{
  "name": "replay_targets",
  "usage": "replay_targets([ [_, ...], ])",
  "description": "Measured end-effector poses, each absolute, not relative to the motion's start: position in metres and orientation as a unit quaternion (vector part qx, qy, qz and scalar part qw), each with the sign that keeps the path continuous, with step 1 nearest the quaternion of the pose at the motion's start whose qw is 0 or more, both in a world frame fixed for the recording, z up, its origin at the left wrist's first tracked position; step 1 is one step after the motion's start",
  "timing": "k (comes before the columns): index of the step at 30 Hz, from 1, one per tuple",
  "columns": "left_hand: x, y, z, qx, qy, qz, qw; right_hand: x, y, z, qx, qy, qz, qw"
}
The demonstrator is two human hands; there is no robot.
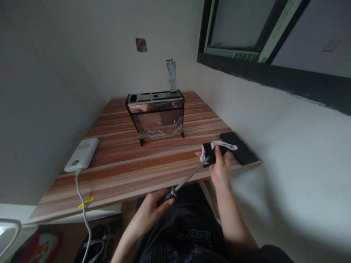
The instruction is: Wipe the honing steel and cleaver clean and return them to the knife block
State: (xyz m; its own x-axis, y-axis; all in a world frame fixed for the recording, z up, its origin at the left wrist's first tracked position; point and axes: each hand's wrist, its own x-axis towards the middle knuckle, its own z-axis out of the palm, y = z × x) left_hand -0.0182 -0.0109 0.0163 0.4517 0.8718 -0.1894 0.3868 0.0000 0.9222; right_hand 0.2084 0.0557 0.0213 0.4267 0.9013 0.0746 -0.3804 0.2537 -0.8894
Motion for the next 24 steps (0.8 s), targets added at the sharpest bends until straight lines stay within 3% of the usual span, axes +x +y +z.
replay_targets([
  [12,-0.005,0.000,0.021,0.678,0.473,0.262,0.498,0.172,0.044,0.022,-0.420,-0.359,0.492,0.673],
  [20,0.004,0.005,0.031,0.651,0.471,0.337,0.490,0.153,0.024,0.029,-0.401,-0.483,0.554,0.547],
  [24,0.005,0.002,0.028,0.629,0.476,0.346,0.507,0.150,0.023,0.034,-0.367,-0.494,0.584,0.530],
])
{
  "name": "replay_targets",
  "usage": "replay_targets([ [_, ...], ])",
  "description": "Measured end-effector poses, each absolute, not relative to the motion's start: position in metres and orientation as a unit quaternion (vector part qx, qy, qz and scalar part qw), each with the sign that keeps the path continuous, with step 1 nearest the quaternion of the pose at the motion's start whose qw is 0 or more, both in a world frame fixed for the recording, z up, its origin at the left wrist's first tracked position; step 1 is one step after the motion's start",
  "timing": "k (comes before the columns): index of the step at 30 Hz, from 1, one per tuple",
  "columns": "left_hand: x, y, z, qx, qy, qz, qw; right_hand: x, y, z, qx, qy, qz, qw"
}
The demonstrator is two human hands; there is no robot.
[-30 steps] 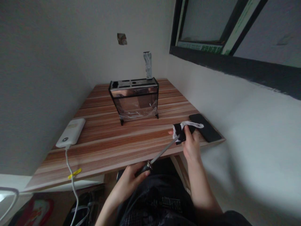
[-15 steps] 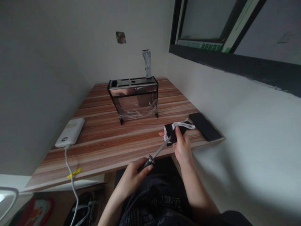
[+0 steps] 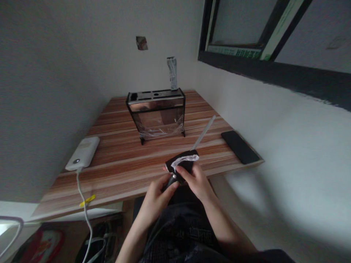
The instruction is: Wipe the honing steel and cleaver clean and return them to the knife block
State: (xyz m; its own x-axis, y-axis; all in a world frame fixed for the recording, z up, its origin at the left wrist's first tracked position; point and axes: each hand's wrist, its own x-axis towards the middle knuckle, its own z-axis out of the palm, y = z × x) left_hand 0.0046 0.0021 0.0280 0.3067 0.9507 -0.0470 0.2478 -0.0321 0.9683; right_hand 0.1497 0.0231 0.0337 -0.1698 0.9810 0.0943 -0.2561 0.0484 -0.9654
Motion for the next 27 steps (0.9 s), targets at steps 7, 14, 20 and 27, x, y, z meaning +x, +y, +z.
replay_targets([
  [7,0.004,0.000,0.022,0.627,0.478,0.352,0.504,0.153,0.025,0.033,-0.323,-0.498,0.607,0.528],
  [14,0.003,-0.002,0.022,0.658,0.488,0.336,0.464,0.150,0.026,0.029,-0.334,-0.475,0.601,0.550],
  [20,0.004,-0.001,0.021,0.662,0.498,0.324,0.457,0.148,0.026,0.027,-0.355,-0.458,0.589,0.564],
  [27,0.001,0.000,0.024,0.678,0.480,0.310,0.463,0.150,0.027,0.021,-0.378,-0.418,0.559,0.609],
])
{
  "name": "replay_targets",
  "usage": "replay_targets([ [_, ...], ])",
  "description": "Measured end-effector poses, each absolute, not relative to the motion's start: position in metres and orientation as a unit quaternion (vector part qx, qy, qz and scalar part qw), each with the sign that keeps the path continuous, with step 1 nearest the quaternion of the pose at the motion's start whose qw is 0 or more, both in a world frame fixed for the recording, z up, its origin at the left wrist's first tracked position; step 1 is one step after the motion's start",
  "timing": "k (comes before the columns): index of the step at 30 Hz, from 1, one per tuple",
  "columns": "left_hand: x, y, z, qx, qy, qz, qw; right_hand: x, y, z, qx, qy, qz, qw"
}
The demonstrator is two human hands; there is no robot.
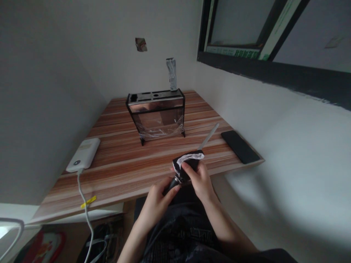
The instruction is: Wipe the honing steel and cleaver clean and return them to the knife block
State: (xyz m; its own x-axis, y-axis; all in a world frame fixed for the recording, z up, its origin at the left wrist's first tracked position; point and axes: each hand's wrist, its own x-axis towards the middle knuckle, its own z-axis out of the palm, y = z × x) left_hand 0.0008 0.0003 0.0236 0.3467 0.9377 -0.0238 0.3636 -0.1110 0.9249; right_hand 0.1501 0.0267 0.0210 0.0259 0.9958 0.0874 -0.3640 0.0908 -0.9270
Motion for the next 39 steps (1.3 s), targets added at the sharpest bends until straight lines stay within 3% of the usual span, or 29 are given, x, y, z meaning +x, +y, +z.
replay_targets([
  [16,-0.028,-0.002,0.022,0.721,0.466,0.184,0.479,0.209,0.049,0.022,-0.406,-0.325,0.416,0.746],
  [23,-0.031,-0.005,0.021,0.725,0.462,0.188,0.475,0.209,0.049,0.027,-0.396,-0.291,0.425,0.760],
  [28,-0.023,-0.005,0.026,0.707,0.468,0.212,0.485,0.191,0.045,0.022,-0.410,-0.296,0.457,0.732],
  [39,-0.007,-0.007,0.017,0.620,0.503,0.327,0.506,0.140,0.020,0.030,-0.382,-0.514,0.549,0.537],
])
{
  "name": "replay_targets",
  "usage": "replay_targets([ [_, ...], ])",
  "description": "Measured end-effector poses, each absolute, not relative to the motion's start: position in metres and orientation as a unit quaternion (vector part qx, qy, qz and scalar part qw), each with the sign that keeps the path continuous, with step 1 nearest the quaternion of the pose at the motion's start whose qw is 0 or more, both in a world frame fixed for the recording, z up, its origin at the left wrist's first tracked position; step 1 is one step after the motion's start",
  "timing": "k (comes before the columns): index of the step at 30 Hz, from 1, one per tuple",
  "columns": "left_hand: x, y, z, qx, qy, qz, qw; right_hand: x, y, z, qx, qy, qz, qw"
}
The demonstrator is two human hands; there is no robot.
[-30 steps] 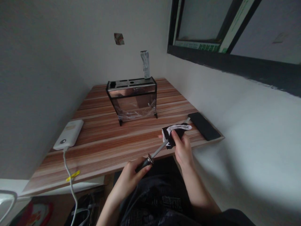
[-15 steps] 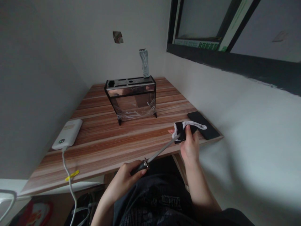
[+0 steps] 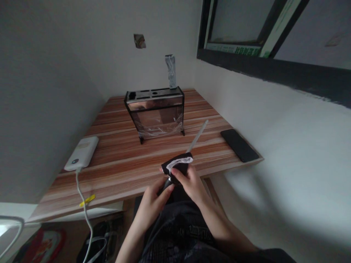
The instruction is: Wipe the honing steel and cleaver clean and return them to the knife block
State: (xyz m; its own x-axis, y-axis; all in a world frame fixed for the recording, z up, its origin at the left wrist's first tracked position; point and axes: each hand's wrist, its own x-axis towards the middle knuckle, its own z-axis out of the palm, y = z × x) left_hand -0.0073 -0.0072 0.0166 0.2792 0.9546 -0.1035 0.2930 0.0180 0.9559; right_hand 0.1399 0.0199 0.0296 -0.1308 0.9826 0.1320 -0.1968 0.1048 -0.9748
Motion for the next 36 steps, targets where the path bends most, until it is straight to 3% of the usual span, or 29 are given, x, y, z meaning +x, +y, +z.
replay_targets([
  [17,-0.005,-0.008,0.016,0.613,0.500,0.329,0.515,0.140,0.019,0.031,-0.377,-0.488,0.583,0.529],
  [28,-0.007,-0.008,0.014,0.643,0.499,0.304,0.495,0.146,0.023,0.024,-0.385,-0.444,0.568,0.576],
  [36,-0.012,-0.006,0.020,0.681,0.501,0.270,0.461,0.170,0.037,0.014,-0.402,-0.385,0.510,0.656],
])
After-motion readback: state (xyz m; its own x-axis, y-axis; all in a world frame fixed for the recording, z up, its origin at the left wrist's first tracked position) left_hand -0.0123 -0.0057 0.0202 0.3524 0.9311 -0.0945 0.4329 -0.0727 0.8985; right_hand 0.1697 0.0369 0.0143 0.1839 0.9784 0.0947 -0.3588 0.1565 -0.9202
